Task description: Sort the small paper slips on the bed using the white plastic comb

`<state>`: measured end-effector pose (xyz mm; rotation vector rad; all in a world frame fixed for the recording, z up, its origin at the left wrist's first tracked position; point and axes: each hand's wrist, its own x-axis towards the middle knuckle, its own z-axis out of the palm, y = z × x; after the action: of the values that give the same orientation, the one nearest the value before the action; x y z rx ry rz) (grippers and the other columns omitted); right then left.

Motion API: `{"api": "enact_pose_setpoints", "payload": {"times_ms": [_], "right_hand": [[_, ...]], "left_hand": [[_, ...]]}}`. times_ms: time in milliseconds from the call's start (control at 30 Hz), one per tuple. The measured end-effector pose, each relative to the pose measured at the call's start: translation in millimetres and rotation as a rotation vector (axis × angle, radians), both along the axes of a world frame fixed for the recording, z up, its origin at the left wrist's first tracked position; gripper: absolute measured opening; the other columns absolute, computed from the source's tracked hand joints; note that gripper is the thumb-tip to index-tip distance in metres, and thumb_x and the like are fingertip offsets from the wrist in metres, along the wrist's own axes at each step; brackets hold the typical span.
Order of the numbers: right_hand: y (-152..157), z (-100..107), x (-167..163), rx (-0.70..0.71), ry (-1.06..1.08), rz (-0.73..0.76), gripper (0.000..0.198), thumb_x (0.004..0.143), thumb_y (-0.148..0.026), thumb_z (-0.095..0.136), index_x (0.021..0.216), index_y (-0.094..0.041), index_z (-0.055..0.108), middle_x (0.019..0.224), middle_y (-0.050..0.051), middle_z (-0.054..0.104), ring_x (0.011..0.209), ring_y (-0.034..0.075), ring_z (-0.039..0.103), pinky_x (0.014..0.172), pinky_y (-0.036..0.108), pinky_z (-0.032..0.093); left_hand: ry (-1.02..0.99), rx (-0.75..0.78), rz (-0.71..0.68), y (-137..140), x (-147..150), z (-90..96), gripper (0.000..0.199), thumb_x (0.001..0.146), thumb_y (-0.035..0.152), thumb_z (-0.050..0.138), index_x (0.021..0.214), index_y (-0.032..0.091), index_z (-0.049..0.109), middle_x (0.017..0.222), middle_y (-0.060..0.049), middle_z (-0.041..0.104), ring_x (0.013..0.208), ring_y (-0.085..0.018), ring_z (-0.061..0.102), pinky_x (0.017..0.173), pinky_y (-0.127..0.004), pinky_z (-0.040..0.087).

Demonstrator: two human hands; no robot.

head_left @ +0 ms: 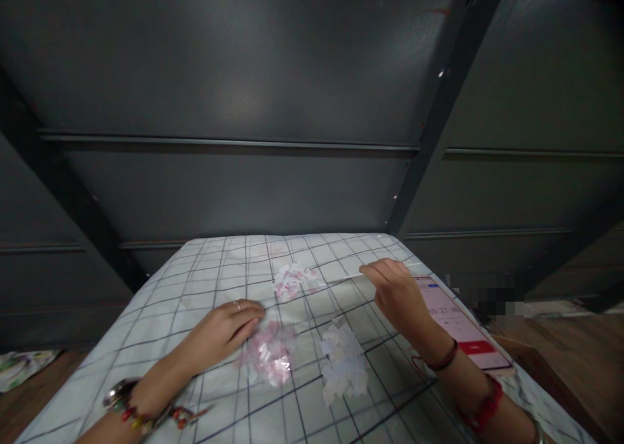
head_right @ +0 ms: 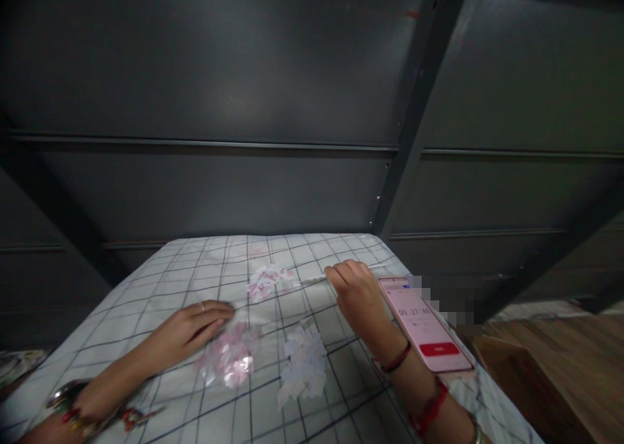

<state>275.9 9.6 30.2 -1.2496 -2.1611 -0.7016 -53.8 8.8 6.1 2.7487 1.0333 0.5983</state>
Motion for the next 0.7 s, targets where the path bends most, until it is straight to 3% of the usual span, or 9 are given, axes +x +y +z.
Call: {"api": "enact_pose_setpoints", "payload": {"times_ms": [333,700], "right_hand": [[3.9,-3.3,-5.6,-0.029,-0.032,0.017,0.043,0.068,0.010,0.035,0.092,-0.014,0.061,0.079,0.005,0.063,0.075,0.019,0.049,0.069,0.029,0.035],[2.3,-3.0,-5.4,-0.046,-0.002,0.029,0.043,0.067,0.010,0.034,0.088,-0.016,0.061,0.079,0.004,0.063,0.075,0.018,0.049,0.070,0.029,0.035]], "left_hand": [[0.020,0.003,0.003,0.6,1.6,0.3,0.025,0.093,0.024,0.038,0.102,0.020,0.060,0.102,-0.004,0.067,0.093,-0.017,0.062,0.084,-0.030,0.049],[0.026,-0.007,0.004,0.7,-0.5,-1.2,0.023,0.093,0.023,0.038,0.102,0.020,0.059,0.104,-0.004,0.066,0.094,-0.016,0.061,0.085,-0.029,0.049]]}}
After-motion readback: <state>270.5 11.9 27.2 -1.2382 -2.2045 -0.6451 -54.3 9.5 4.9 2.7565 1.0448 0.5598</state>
